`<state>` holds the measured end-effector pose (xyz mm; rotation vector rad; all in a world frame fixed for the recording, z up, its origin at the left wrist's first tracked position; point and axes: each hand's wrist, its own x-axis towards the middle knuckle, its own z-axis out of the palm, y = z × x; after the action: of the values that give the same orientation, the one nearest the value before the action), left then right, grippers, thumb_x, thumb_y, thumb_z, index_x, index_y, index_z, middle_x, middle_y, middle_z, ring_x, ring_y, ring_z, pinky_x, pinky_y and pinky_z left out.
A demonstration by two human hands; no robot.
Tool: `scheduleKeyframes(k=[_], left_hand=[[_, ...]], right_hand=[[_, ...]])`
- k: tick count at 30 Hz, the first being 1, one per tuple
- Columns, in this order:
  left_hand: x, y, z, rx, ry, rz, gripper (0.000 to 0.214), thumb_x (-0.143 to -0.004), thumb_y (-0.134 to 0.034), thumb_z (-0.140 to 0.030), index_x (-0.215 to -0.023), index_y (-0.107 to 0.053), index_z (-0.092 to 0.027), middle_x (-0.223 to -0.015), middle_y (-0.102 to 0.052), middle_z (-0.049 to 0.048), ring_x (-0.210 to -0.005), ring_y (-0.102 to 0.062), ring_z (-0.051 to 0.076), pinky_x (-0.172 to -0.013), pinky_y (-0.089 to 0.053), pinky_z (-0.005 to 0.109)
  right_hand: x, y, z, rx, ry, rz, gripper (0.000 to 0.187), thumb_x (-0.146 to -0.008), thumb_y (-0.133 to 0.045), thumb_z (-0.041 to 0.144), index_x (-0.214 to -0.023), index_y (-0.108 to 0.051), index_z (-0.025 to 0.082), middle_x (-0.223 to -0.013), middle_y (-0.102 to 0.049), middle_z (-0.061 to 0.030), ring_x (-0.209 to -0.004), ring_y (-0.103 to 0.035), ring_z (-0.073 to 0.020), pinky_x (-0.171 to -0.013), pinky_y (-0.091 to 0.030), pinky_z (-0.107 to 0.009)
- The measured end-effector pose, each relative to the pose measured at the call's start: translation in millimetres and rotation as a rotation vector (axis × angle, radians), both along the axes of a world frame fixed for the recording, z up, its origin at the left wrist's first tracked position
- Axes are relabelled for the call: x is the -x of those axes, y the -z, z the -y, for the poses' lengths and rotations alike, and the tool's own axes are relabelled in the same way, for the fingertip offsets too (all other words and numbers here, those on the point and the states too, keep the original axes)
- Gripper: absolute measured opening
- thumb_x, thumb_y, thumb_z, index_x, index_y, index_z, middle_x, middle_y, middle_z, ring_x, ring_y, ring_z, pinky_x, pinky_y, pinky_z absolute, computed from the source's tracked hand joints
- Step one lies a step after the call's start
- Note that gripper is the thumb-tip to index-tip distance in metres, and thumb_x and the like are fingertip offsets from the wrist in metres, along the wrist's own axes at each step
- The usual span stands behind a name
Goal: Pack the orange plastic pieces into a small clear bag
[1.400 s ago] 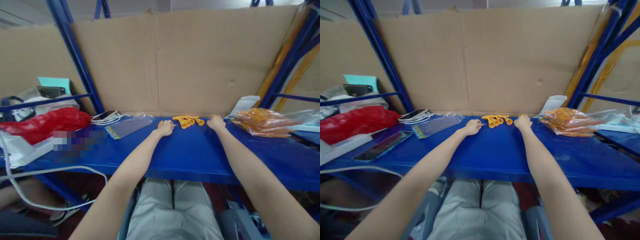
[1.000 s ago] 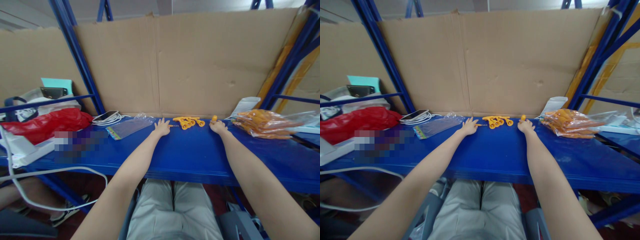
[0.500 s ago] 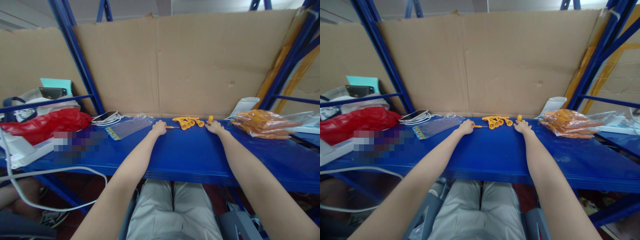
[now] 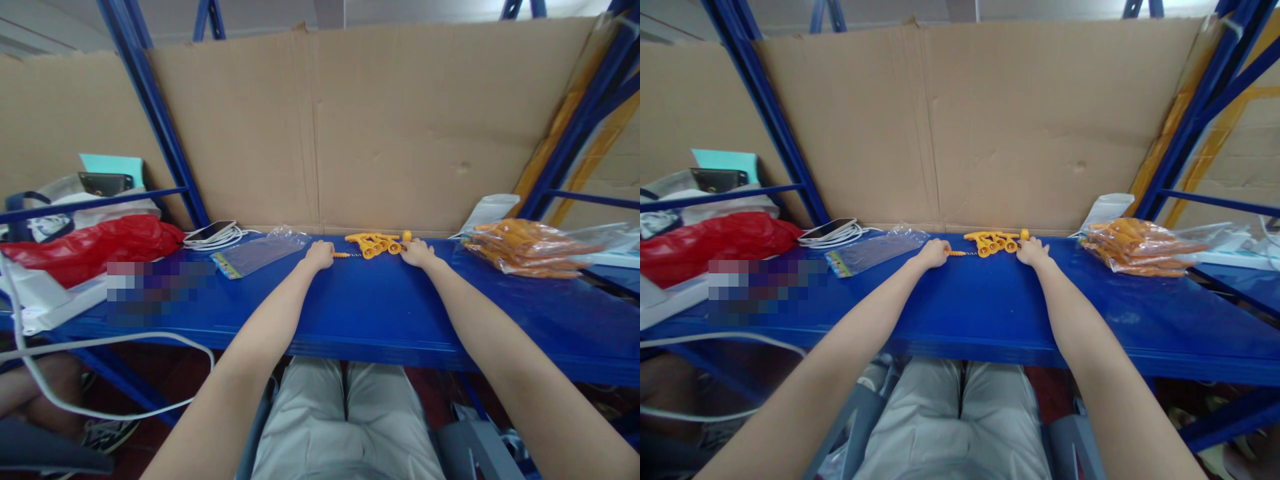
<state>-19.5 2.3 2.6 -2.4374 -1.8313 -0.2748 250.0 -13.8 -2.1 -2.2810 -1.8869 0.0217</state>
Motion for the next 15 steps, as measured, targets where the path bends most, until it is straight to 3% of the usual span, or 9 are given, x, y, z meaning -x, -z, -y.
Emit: scheduleKeyframes(k=[5,15], left_hand=[[-1.8,0.4,1.0,-0.017,0.057,-0.006,0.030,-0.088,-0.050,-0.018,-0.110,-0.069,-0.020,-0.118,-0.065,0.0092,-0.110,-0.061,0.022,-0.098,-0.046,0.029],[-1.4,-5.3,5.6,0.027,0.026,-0.028,0.030,-0.087,-0.049,-0.019,-0.111,-0.067,-0.022,-0.119,-0.066,0.0090,-0.110,-0.062,0.022,-0.095,-0.047,0.030]], right_hand=[[5.6,-0.9,2.7,-0.031,-0.026,0.002,0.049,-0.092,-0.034,0.029,-0.137,-0.052,0.021,-0.138,-0.048,-0.0185,-0.131,-0.040,-0.0361,-0.106,-0.028,-0.063],[12.0,-4.8,7.7,-0.022,-0.035,0.008,0.050,-0.090,-0.035,0.026,-0.137,-0.052,0.020,-0.137,-0.047,-0.0196,-0.131,-0.040,-0.0370,-0.107,-0.028,-0.062]])
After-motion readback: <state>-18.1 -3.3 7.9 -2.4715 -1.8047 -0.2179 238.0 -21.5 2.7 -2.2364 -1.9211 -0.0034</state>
